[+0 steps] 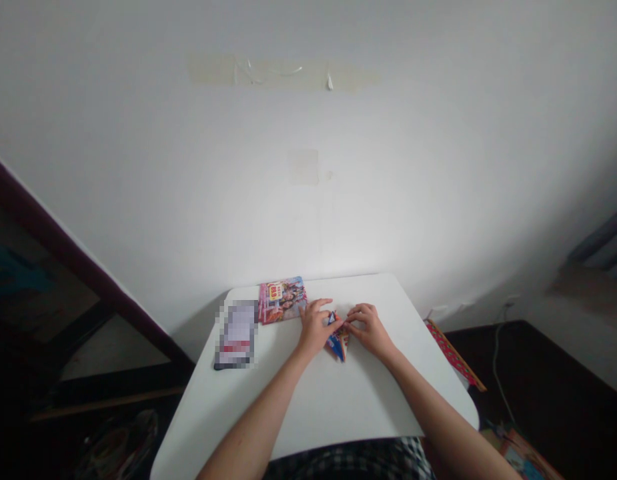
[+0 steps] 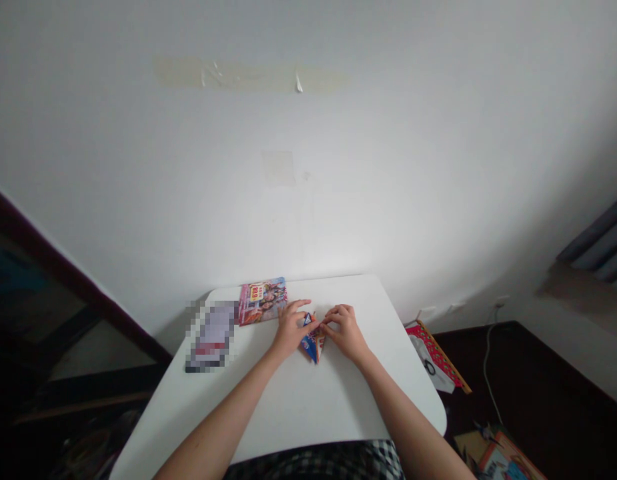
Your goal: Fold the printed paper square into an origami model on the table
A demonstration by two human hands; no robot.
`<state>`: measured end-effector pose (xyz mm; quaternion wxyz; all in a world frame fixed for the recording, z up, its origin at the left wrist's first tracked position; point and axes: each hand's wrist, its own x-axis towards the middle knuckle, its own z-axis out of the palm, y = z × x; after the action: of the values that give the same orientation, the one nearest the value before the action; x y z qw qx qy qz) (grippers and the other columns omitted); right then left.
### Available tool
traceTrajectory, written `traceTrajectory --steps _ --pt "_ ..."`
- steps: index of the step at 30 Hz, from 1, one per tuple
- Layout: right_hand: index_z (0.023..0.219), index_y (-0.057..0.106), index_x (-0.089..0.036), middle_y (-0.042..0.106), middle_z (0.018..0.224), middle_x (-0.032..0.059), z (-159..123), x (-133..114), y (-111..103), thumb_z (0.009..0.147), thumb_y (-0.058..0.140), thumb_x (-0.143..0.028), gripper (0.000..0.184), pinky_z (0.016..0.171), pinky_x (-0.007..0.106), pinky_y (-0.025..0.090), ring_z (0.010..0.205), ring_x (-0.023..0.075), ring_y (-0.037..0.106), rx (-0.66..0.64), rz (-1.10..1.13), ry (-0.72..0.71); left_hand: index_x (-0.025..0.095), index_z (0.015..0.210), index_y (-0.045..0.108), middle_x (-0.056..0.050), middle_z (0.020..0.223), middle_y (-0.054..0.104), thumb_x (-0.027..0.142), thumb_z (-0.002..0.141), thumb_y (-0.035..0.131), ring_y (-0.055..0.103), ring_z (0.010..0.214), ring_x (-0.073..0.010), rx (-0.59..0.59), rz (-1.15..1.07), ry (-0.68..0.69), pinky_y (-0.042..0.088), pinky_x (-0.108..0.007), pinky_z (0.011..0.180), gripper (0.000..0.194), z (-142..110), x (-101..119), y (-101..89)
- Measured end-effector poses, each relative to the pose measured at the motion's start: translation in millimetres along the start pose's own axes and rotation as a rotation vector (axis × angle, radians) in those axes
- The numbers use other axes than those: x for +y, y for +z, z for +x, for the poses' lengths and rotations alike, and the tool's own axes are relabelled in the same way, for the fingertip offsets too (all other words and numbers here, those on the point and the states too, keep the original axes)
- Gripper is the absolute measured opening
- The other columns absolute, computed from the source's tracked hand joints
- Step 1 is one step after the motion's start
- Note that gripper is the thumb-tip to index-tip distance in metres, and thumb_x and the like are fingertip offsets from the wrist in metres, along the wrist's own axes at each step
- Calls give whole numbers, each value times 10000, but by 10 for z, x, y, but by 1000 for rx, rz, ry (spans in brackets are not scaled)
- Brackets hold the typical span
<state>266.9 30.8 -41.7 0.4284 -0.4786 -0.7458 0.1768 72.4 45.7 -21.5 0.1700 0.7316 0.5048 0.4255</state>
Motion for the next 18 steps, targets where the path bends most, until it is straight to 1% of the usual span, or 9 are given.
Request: traceTrajectory --steps 5,10,14,18 --pt "828 733 -255 653 1006 72 -4 -26 7 867 685 -381 140 994 470 426 1088 260 515 8 -10 -5 232 684 724 -75 1260 672 418 763 759 538 1234 -285 -34 29 25 344 -581 1136 205 -1 -1 4" --pt "822 721 -256 645 1009 73 -5 -49 20 877 668 -352 123 994 468 429 1096 260 506 20 -24 -27 232 683 721 -51 1275 672 336 782 754 540 1232 -280 -45 58 16 293 -604 1147 148 -6 0 -5" --pt "824 716 -258 646 990 74 3 -77 30 874 666 -337 106 988 473 433 1091 264 503 39 -22 -42 244 752 742 -40 1271 673 298 814 722 558 1206 -258 -16 53 -2 312 -570 1133 84 -11 6 3" --pt "838 716 -253 648 980 77 8 -107 22 874 662 -327 98 985 474 433 1078 263 508 25 -17 -25 251 783 756 -41 1252 674 301 838 693 567 1195 -258 31 33 -40 302 -574 1128 98 -12 24 17"
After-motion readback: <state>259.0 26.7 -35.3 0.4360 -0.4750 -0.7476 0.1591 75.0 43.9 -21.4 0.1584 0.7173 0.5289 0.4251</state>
